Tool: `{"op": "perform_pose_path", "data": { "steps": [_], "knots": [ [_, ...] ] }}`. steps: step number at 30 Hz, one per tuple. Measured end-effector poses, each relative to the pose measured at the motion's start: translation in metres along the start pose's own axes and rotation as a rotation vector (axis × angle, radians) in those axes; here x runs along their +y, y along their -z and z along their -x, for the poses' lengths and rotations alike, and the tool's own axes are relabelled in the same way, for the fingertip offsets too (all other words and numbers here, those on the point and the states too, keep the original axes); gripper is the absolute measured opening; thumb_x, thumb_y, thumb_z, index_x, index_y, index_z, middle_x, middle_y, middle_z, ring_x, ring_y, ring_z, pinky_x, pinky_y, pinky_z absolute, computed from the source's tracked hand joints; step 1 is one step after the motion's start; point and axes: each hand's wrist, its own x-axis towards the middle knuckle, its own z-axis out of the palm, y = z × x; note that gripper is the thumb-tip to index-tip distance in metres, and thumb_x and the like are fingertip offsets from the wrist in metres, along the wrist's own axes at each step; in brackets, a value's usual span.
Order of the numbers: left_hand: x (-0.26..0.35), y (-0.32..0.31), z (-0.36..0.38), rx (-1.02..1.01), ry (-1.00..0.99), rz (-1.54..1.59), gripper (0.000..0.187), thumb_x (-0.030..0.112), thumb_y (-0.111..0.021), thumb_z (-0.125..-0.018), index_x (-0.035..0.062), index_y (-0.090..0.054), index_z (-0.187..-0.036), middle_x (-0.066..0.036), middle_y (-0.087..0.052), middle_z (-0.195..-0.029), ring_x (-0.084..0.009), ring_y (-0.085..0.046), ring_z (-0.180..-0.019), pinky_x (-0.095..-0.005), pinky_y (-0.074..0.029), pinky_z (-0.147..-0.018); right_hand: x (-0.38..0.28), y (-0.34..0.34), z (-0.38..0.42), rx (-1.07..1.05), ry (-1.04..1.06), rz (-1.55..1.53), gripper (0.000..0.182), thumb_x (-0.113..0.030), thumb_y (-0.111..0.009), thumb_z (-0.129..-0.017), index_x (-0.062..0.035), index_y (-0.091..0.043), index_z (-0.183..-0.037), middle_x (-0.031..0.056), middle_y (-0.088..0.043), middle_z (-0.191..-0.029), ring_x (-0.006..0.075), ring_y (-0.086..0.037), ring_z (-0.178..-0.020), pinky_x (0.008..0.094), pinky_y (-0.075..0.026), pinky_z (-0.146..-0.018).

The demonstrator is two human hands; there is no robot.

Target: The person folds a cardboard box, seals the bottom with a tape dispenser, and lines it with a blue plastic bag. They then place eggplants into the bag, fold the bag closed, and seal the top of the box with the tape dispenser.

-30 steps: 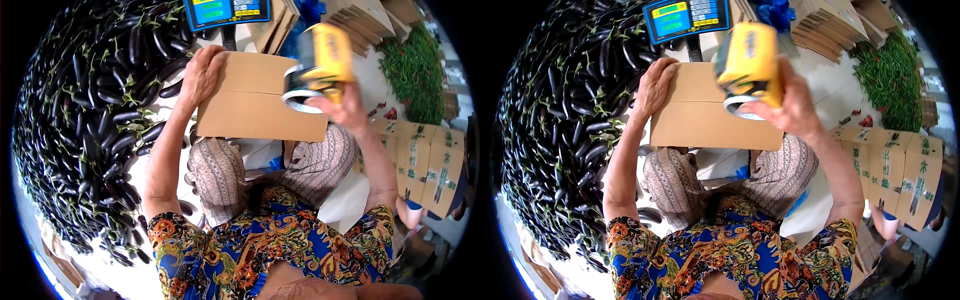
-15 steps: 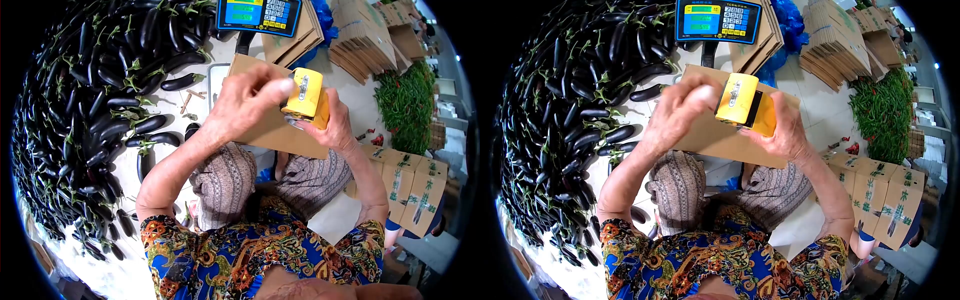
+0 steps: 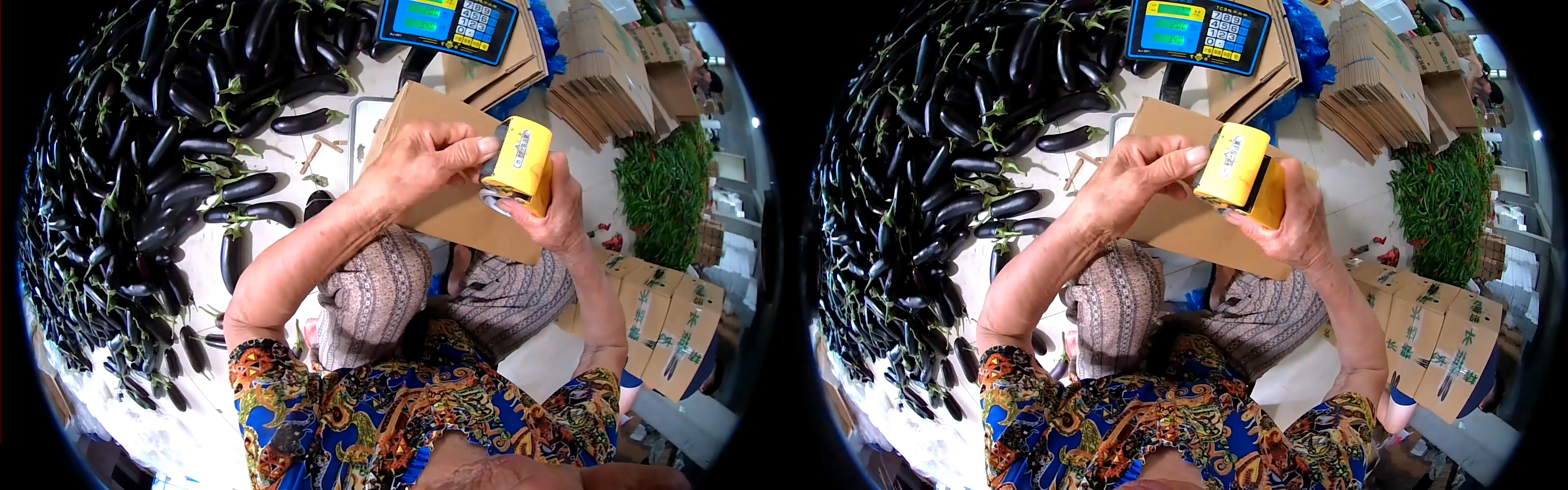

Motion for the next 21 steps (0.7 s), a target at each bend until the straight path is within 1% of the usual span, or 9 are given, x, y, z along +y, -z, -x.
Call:
{"op": "perform_pose_path", "data": {
  "steps": [3,6,7,9,11,13,16,19,21],
  "knots": [
    [-0.014,0.003,-0.006,-0.028,0.028,0.198,0.031,0.032,-0.060,-0.095,0.0012,-0.067,-0.096,-0.005,-0.067,-0.083,-0.0102,-0.061,-0.072,-0.0245,-0.052,-0.067,-0.002,0.002,-0.002,-0.023,-0.009,0.022,0.062,-0.021,-0.086,-0.067,-0.0035,-0.045,-0.111,0.0165,-0.063,-0.093,0.0355,-0.065,-0.082,0.0405,-0.052,-0.071],
    [-0.004,0.002,-0.003,0.039,0.190,0.479,0.029,0.028,-0.061,-0.095,0.0006,-0.067,-0.096,-0.005,-0.067,-0.083,-0.0102,-0.060,-0.070,-0.0232,-0.052,-0.067,-0.004,0.001,-0.003,-0.016,-0.037,-0.023,0.062,-0.020,-0.086,-0.067,-0.0032,-0.045,-0.111,0.0161,-0.064,-0.093,0.0349,-0.065,-0.082,0.0404,-0.052,-0.072],
    [0.000,0.003,-0.003,0.009,0.217,0.505,0.025,0.025,-0.061,-0.095,0.0006,-0.067,-0.094,-0.005,-0.067,-0.082,-0.0109,-0.062,-0.071,-0.0223,-0.052,-0.066,-0.003,0.001,-0.003,-0.020,-0.025,0.000,0.062,-0.020,-0.085,-0.067,-0.0031,-0.045,-0.111,0.0160,-0.064,-0.094,0.0343,-0.066,-0.083,0.0398,-0.052,-0.072],
    [-0.006,0.002,-0.005,-0.043,0.133,0.384,0.023,0.023,-0.060,-0.095,0.0009,-0.066,-0.093,-0.004,-0.066,-0.080,-0.0114,-0.063,-0.071,-0.0225,-0.052,-0.065,0.001,0.002,0.001,-0.025,-0.005,0.048,0.062,-0.019,-0.085,-0.068,-0.0030,-0.045,-0.112,0.0158,-0.065,-0.096,0.0331,-0.067,-0.085,0.0386,-0.053,-0.074],
    [-0.017,-0.003,-0.012,-0.087,0.045,0.372,0.021,0.024,-0.064,-0.092,0.0034,-0.063,-0.086,-0.006,-0.066,-0.076,-0.0121,-0.064,-0.071,-0.0208,-0.051,-0.064,0.003,0.000,0.003,-0.006,-0.023,-0.048,0.060,-0.017,-0.081,-0.071,-0.0017,-0.044,-0.116,0.0146,-0.066,-0.098,0.0266,-0.067,-0.087,0.0342,-0.053,-0.075],
    [-0.009,-0.004,-0.012,-0.077,0.103,0.382,0.021,0.024,-0.061,-0.094,0.0038,-0.063,-0.087,-0.004,-0.065,-0.076,-0.0111,-0.064,-0.071,-0.0208,-0.052,-0.063,0.009,0.000,0.006,-0.015,-0.029,-0.095,0.063,-0.016,-0.079,-0.074,-0.0001,-0.041,-0.122,0.0135,-0.066,-0.101,0.0216,-0.067,-0.090,0.0308,-0.053,-0.078],
    [-0.009,-0.002,-0.013,-0.023,0.172,0.423,0.020,0.022,-0.058,-0.096,0.0043,-0.063,-0.087,-0.005,-0.066,-0.077,-0.0139,-0.067,-0.070,-0.0217,-0.053,-0.062,0.006,0.001,0.005,-0.020,0.006,-0.078,0.065,-0.017,-0.079,-0.075,0.0005,-0.041,-0.124,0.0149,-0.067,-0.102,0.0226,-0.068,-0.090,0.0313,-0.054,-0.077],
    [-0.012,0.000,-0.010,0.055,0.196,0.475,0.019,0.021,-0.057,-0.096,0.0051,-0.062,-0.087,-0.007,-0.067,-0.076,-0.0168,-0.069,-0.070,-0.0235,-0.054,-0.061,0.000,0.001,0.004,0.005,-0.048,-0.061,0.063,-0.020,-0.083,-0.072,-0.0013,-0.043,-0.116,0.0166,-0.068,-0.100,0.0309,-0.069,-0.091,0.0355,-0.055,-0.076],
    [-0.006,0.000,-0.010,0.057,0.209,0.472,0.019,0.021,-0.059,-0.095,0.0054,-0.061,-0.085,-0.007,-0.066,-0.075,-0.0158,-0.069,-0.069,-0.0232,-0.053,-0.060,-0.002,0.001,0.001,0.002,-0.045,-0.060,0.063,-0.020,-0.083,-0.071,-0.0014,-0.042,-0.116,0.0165,-0.068,-0.100,0.0313,-0.069,-0.091,0.0358,-0.055,-0.076]
  ]
}}
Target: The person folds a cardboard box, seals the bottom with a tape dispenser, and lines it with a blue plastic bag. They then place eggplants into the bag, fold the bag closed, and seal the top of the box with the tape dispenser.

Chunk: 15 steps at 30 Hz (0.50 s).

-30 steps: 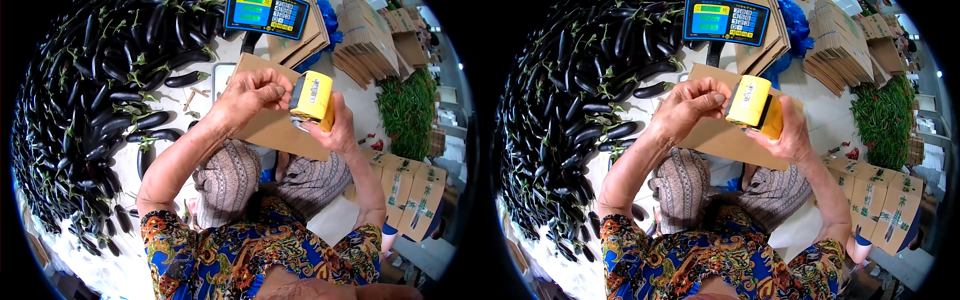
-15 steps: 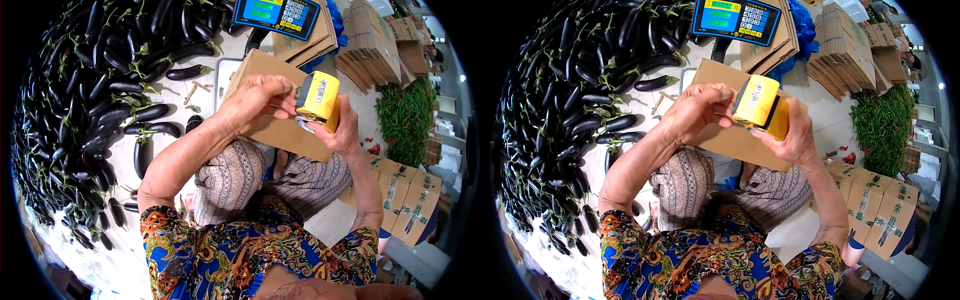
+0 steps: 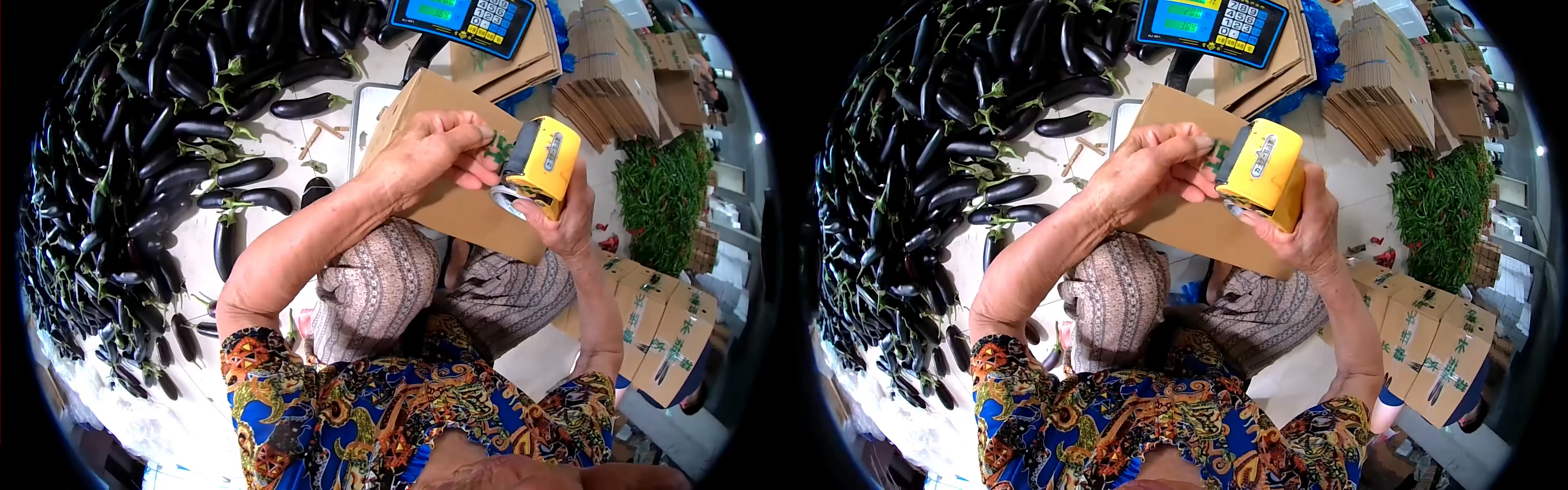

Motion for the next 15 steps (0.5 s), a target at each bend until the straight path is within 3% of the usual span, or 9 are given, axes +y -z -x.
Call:
{"op": "perform_pose_path", "data": {
  "steps": [7,10,15],
  "knots": [
    [-0.006,0.002,-0.006,-0.027,-0.059,-0.167,0.020,0.024,-0.066,-0.092,0.0067,-0.059,-0.084,-0.004,-0.065,-0.072,-0.0103,-0.065,-0.065,-0.0206,-0.051,-0.059,0.002,0.000,0.003,-0.003,-0.036,-0.009,0.063,-0.020,-0.083,-0.071,-0.0021,-0.042,-0.117,0.0164,-0.067,-0.102,0.0305,-0.069,-0.089,0.0365,-0.055,-0.075],
    [-0.007,0.000,-0.005,0.017,-0.077,-0.248,0.019,0.021,-0.062,-0.094,0.0062,-0.058,-0.084,-0.001,-0.061,-0.069,-0.0080,-0.060,-0.062,-0.0204,-0.047,-0.057,0.001,-0.001,0.001,-0.013,-0.034,-0.016,0.064,-0.020,-0.083,-0.071,-0.0023,-0.042,-0.117,0.0161,-0.066,-0.101,0.0300,-0.069,-0.089,0.0364,-0.055,-0.076],
    [-0.006,0.003,-0.001,0.097,-0.304,-0.450,0.016,0.012,-0.059,-0.093,0.0028,-0.057,-0.080,0.000,-0.058,-0.067,-0.0070,-0.052,-0.060,-0.0224,-0.042,-0.056,-0.010,0.001,-0.009,-0.037,0.037,0.175,0.064,-0.032,-0.083,-0.072,-0.0017,-0.044,-0.113,0.0170,-0.066,-0.095,0.0332,-0.069,-0.085,0.0363,-0.054,-0.071]
  ]
}}
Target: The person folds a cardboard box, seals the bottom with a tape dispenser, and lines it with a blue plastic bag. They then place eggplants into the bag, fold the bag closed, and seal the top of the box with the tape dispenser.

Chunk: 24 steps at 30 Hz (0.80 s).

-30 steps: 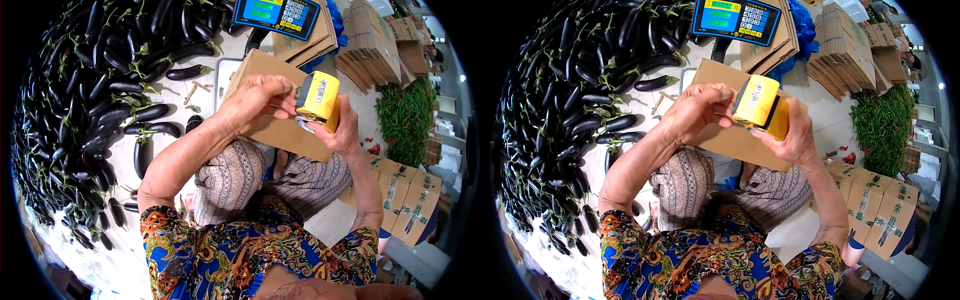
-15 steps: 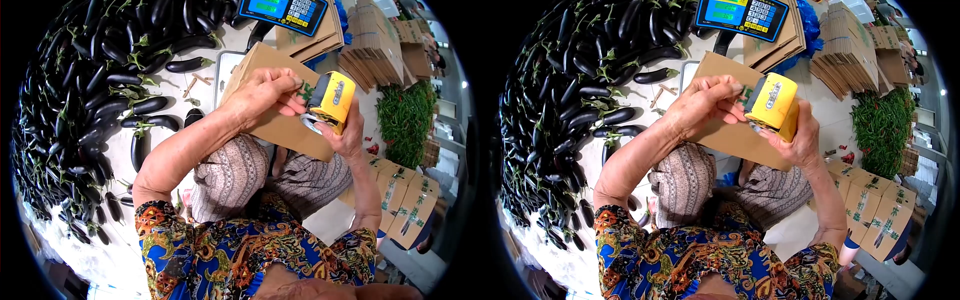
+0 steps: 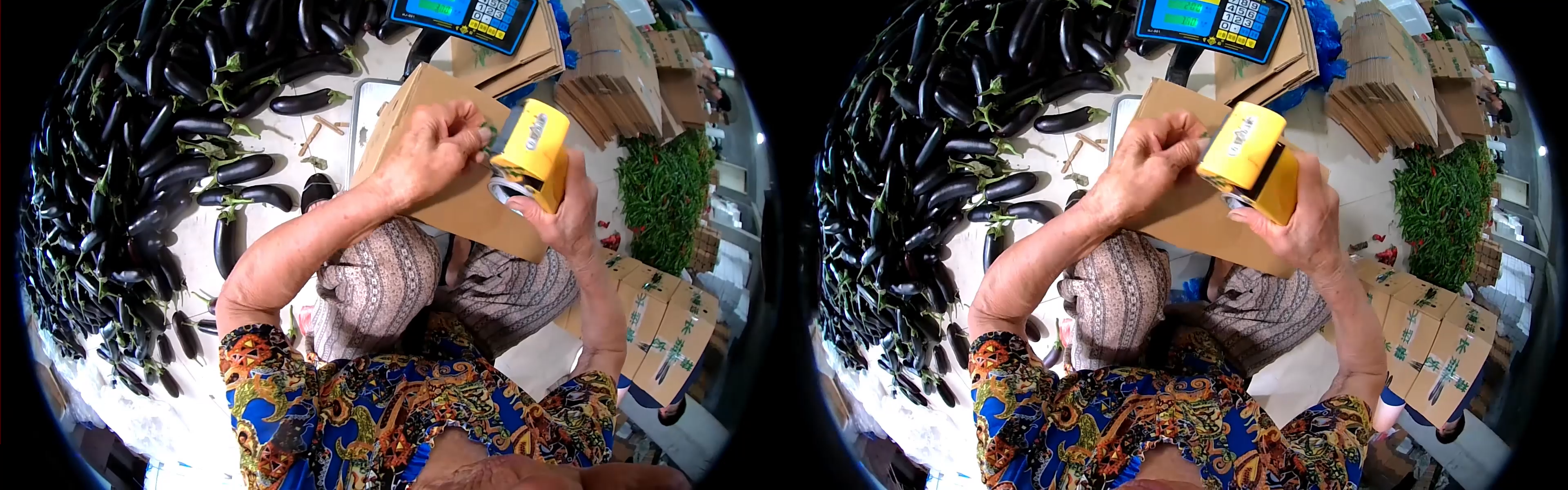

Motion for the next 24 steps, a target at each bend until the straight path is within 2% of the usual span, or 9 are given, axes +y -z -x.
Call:
{"op": "perform_pose_path", "data": {
  "steps": [1,4,5,8,9,11,15,19,24],
  "knots": [
    [0.003,0.003,0.001,0.032,-0.036,-0.073,0.015,0.009,-0.059,-0.092,0.0016,-0.057,-0.080,-0.001,-0.059,-0.067,-0.0078,-0.051,-0.060,-0.0233,-0.042,-0.057,-0.003,0.002,-0.002,-0.012,0.016,0.062,0.064,-0.034,-0.083,-0.073,-0.0013,-0.044,-0.112,0.0171,-0.067,-0.094,0.0329,-0.069,-0.084,0.0352,-0.053,-0.069],
    [0.009,0.022,0.005,0.115,-0.008,-0.075,0.015,0.012,-0.060,-0.092,0.0014,-0.060,-0.081,0.000,-0.059,-0.066,-0.0071,-0.051,-0.061,-0.0229,-0.042,-0.056,-0.003,0.005,-0.005,-0.035,0.001,0.086,0.071,-0.039,-0.086,-0.065,-0.0027,-0.046,-0.110,0.0204,-0.061,-0.091,0.0409,-0.062,-0.078,0.0447,-0.052,-0.069],
    [0.009,0.038,0.004,0.166,-0.017,-0.071,0.015,0.014,-0.061,-0.091,0.0021,-0.062,-0.083,0.000,-0.059,-0.067,-0.0073,-0.051,-0.060,-0.0226,-0.042,-0.056,-0.003,0.008,-0.005,-0.049,0.008,0.099,0.068,-0.037,-0.086,-0.066,-0.0025,-0.045,-0.108,0.0206,-0.061,-0.088,0.0402,-0.063,-0.077,0.0445,-0.052,-0.067],
    [0.006,0.102,0.008,0.363,-0.008,-0.089,0.011,0.013,-0.061,-0.090,0.0071,-0.061,-0.081,0.005,-0.050,-0.064,-0.0039,-0.040,-0.055,-0.0187,-0.033,-0.051,-0.005,0.018,-0.004,-0.085,-0.029,0.153,0.065,-0.036,-0.086,-0.067,-0.0026,-0.045,-0.106,0.0200,-0.061,-0.084,0.0404,-0.063,-0.076,0.0436,-0.052,-0.065],
    [0.004,0.125,0.012,0.403,0.020,0.036,0.011,0.012,-0.060,-0.092,0.0067,-0.060,-0.082,0.005,-0.049,-0.063,-0.0045,-0.038,-0.054,-0.0196,-0.031,-0.050,-0.003,0.020,-0.004,-0.082,-0.031,0.151,0.064,-0.034,-0.086,-0.068,-0.0025,-0.045,-0.105,0.0190,-0.061,-0.083,0.0396,-0.064,-0.076,0.0426,-0.052,-0.064],
    [-0.004,0.146,0.019,0.380,0.031,0.143,0.013,0.013,-0.059,-0.094,0.0061,-0.058,-0.083,0.004,-0.048,-0.063,-0.0054,-0.038,-0.054,-0.0199,-0.030,-0.051,-0.005,0.021,-0.005,-0.106,-0.025,0.204,0.063,-0.034,-0.086,-0.067,-0.0025,-0.045,-0.104,0.0189,-0.062,-0.083,0.0388,-0.065,-0.076,0.0424,-0.053,-0.064],
    [-0.006,0.136,0.020,0.403,-0.039,0.295,0.013,0.012,-0.057,-0.095,0.0057,-0.055,-0.083,0.002,-0.048,-0.066,-0.0070,-0.038,-0.053,-0.0225,-0.032,-0.053,0.000,0.018,-0.009,-0.105,-0.122,0.135,0.062,-0.034,-0.085,-0.068,-0.0027,-0.046,-0.103,0.0187,-0.062,-0.083,0.0383,-0.065,-0.077,0.0421,-0.052,-0.065],
    [-0.014,0.141,0.022,0.379,0.012,0.297,0.013,0.012,-0.055,-0.096,0.0058,-0.055,-0.084,0.002,-0.048,-0.066,-0.0077,-0.039,-0.055,-0.0229,-0.031,-0.053,-0.001,0.019,-0.007,-0.112,-0.044,0.155,0.060,-0.032,-0.085,-0.069,-0.0028,-0.046,-0.104,0.0189,-0.062,-0.084,0.0381,-0.065,-0.077,0.0419,-0.053,-0.065],
    [-0.008,0.120,0.013,0.428,-0.094,0.460,0.012,0.012,-0.055,-0.096,0.0056,-0.056,-0.085,0.003,-0.048,-0.065,-0.0077,-0.042,-0.056,-0.0221,-0.035,-0.054,-0.001,0.020,-0.006,-0.105,-0.062,0.145,0.059,-0.029,-0.085,-0.070,-0.0023,-0.047,-0.106,0.0194,-0.064,-0.085,0.0374,-0.067,-0.078,0.0413,-0.054,-0.066]
  ]
}}
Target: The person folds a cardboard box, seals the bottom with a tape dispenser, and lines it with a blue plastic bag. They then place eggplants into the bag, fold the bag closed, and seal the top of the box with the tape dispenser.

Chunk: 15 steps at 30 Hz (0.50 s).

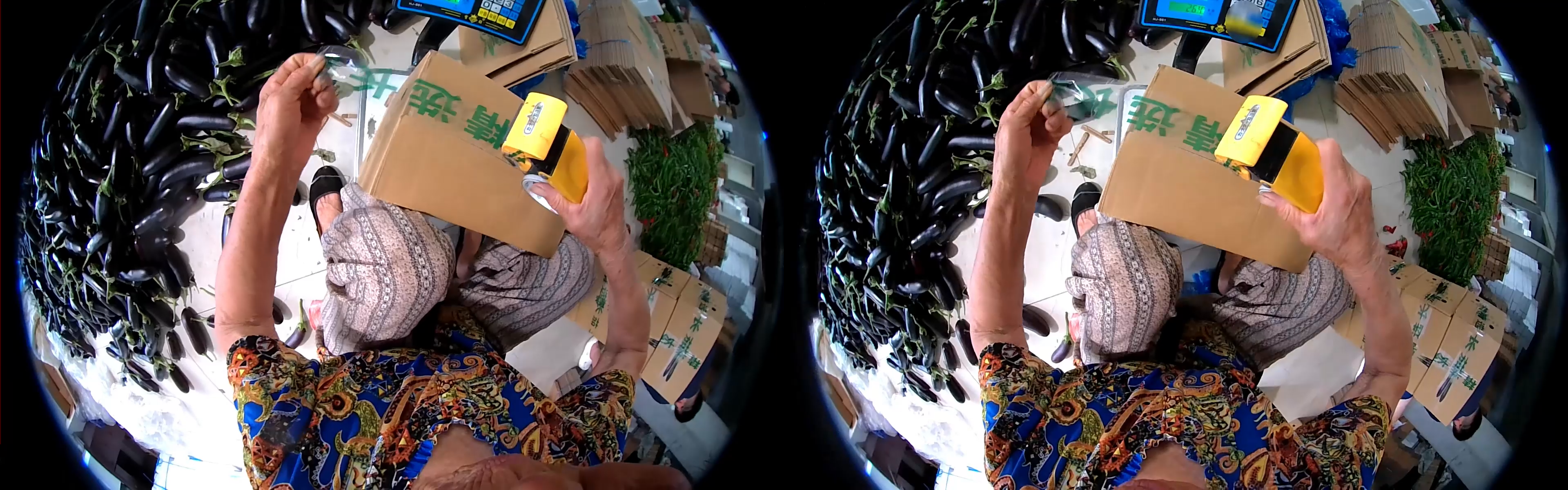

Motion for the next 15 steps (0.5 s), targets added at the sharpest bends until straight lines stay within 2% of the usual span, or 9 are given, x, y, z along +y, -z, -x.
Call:
{"op": "perform_pose_path", "data": {
  "steps": [2,4,6,7,8,10,11,12,15],
  "knots": [
    [-0.001,-0.016,-0.002,-0.055,-0.040,0.085,0.011,0.011,-0.055,-0.095,0.0041,-0.056,-0.086,0.002,-0.049,-0.064,-0.0080,-0.045,-0.056,-0.0222,-0.038,-0.055,0.002,-0.001,0.001,0.014,-0.003,-0.007,0.057,-0.029,-0.084,-0.071,-0.0022,-0.047,-0.106,0.0196,-0.064,-0.086,0.0376,-0.067,-0.078,0.0410,-0.054,-0.066],
    [-0.014,-0.036,-0.002,-0.136,0.005,0.064,0.010,0.013,-0.057,-0.094,0.0055,-0.056,-0.087,0.002,-0.050,-0.064,-0.0082,-0.047,-0.056,-0.0223,-0.038,-0.055,0.003,-0.002,0.001,0.037,0.009,-0.025,0.056,-0.029,-0.083,-0.072,-0.0022,-0.047,-0.105,0.0195,-0.064,-0.085,0.0376,-0.066,-0.078,0.0409,-0.054,-0.066],
    [-0.029,-0.063,0.014,-0.133,0.017,-0.180,0.014,0.017,-0.058,-0.094,0.0058,-0.056,-0.086,0.002,-0.052,-0.065,-0.0076,-0.049,-0.058,-0.0209,-0.039,-0.056,0.005,-0.003,0.004,0.073,0.024,-0.053,0.054,-0.029,-0.082,-0.073,-0.0021,-0.047,-0.104,0.0191,-0.064,-0.084,0.0375,-0.066,-0.077,0.0412,-0.054,-0.065],
    [-0.029,-0.071,0.021,-0.170,-0.090,-0.354,0.018,0.020,-0.059,-0.094,0.0046,-0.055,-0.086,0.003,-0.054,-0.067,-0.0054,-0.050,-0.060,-0.0202,-0.040,-0.056,0.008,-0.002,0.006,0.062,0.018,-0.067,0.054,-0.030,-0.082,-0.073,-0.0022,-0.047,-0.104,0.0187,-0.064,-0.084,0.0373,-0.066,-0.077,0.0412,-0.053,-0.064],
    [-0.033,-0.071,0.019,-0.196,-0.194,-0.565,0.014,0.016,-0.059,-0.093,0.0030,-0.055,-0.089,-0.004,-0.058,-0.067,-0.0136,-0.055,-0.057,-0.0261,-0.044,-0.054,0.011,0.002,0.006,0.052,0.005,-0.081,0.054,-0.030,-0.082,-0.073,-0.0022,-0.047,-0.104,0.0183,-0.063,-0.083,0.0371,-0.066,-0.076,0.0412,-0.053,-0.064],
    [-0.038,-0.076,0.025,-0.292,-0.565,-1.041,0.009,0.010,-0.059,-0.090,0.0026,-0.053,-0.091,-0.013,-0.061,-0.071,-0.0280,-0.060,-0.061,-0.0354,-0.047,-0.055,0.017,0.009,0.010,0.048,-0.035,-0.065,0.055,-0.033,-0.082,-0.073,-0.0027,-0.047,-0.103,0.0176,-0.063,-0.080,0.0365,-0.065,-0.074,0.0399,-0.052,-0.063],
    [-0.041,-0.078,0.024,-0.345,-0.726,-1.136,0.008,0.006,-0.059,-0.087,0.0032,-0.052,-0.092,-0.018,-0.061,-0.076,-0.0380,-0.061,-0.069,-0.0423,-0.048,-0.059,0.025,0.013,0.013,0.027,-0.046,0.019,0.056,-0.034,-0.082,-0.073,-0.0028,-0.047,-0.103,0.0175,-0.063,-0.080,0.0359,-0.065,-0.073,0.0393,-0.052,-0.063],
    [-0.042,-0.079,0.024,-0.337,-0.722,-1.176,0.009,0.006,-0.059,-0.087,0.0033,-0.052,-0.092,-0.017,-0.061,-0.076,-0.0379,-0.061,-0.069,-0.0427,-0.048,-0.059,0.034,0.017,0.018,0.007,-0.054,0.102,0.057,-0.036,-0.082,-0.072,-0.0030,-0.048,-0.103,0.0175,-0.063,-0.079,0.0353,-0.065,-0.071,0.0388,-0.052,-0.063],
    [-0.042,-0.081,0.020,-0.310,-0.720,-1.262,0.009,0.006,-0.059,-0.087,0.0035,-0.051,-0.092,-0.016,-0.062,-0.077,-0.0375,-0.062,-0.070,-0.0433,-0.048,-0.059,0.061,0.027,0.038,0.061,-0.093,0.073,0.058,-0.039,-0.082,-0.072,-0.0029,-0.048,-0.103,0.0169,-0.063,-0.078,0.0336,-0.065,-0.070,0.0395,-0.052,-0.063]
  ]
}}
